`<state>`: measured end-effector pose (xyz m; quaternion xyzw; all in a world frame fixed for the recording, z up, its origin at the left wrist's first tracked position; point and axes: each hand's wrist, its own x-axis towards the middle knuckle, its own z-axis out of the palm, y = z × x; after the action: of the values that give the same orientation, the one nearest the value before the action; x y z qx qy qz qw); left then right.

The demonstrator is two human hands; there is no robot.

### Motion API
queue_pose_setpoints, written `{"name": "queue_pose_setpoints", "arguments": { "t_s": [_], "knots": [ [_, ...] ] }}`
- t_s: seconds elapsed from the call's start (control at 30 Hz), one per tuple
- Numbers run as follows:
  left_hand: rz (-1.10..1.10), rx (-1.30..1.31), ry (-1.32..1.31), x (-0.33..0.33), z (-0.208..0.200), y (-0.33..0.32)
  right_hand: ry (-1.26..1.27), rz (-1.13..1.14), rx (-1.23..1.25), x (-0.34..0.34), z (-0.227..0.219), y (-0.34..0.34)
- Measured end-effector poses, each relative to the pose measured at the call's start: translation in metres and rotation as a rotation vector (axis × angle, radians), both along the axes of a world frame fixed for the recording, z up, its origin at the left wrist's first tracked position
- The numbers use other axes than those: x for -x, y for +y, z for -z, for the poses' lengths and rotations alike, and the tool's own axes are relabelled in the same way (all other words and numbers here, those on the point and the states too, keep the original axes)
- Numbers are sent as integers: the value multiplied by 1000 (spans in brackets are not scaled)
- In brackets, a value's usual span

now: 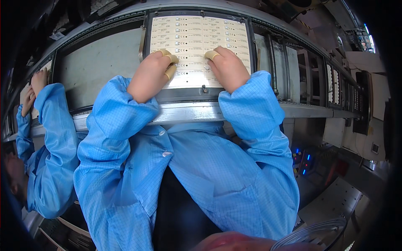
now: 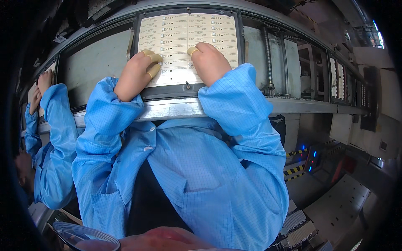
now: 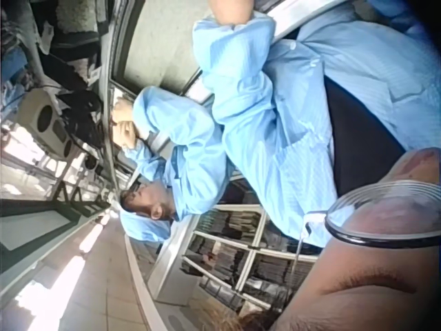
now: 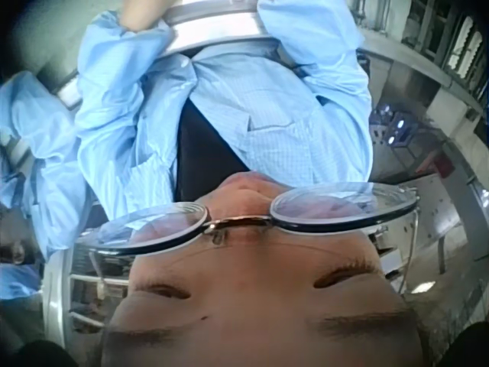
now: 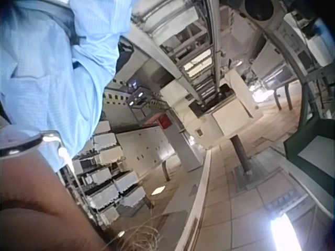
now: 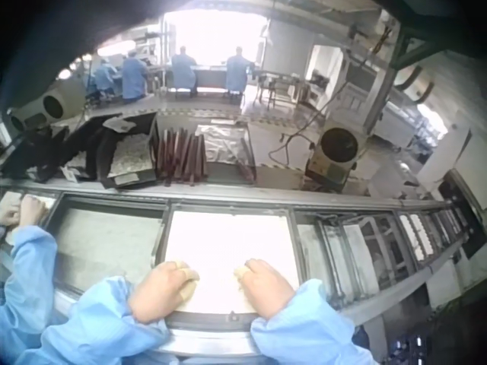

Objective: Manually placing and inspecting components on an electronic panel on a production line.

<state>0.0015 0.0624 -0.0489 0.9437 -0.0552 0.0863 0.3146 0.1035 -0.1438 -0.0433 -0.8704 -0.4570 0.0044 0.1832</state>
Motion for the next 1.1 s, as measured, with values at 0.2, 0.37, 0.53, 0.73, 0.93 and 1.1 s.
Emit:
{"name": "queue_pose_setpoints", "arguments": {
  "t_s": [0.2,0.37,0.53,0.73,0.93,1.1],
  "knots": [
    [32,-4,-5,-4,2,-2,132,103,-174,9,-14,-20],
    [50,-40,-15,-2,-3,-6,230,242,-249,22,-20,-45],
    [124,-253,10,-1,-7,-11,290,293,-251,30,-17,-69],
    [71,-162,-139,3,-23,-8,148,252,-147,36,-17,-75],
    [-245,-37,-382,-46,-38,98,85,240,-156,39,-11,-72],
    [-489,-483,-461,-81,-70,187,49,206,-139,40,-11,-66]
  ]
}}
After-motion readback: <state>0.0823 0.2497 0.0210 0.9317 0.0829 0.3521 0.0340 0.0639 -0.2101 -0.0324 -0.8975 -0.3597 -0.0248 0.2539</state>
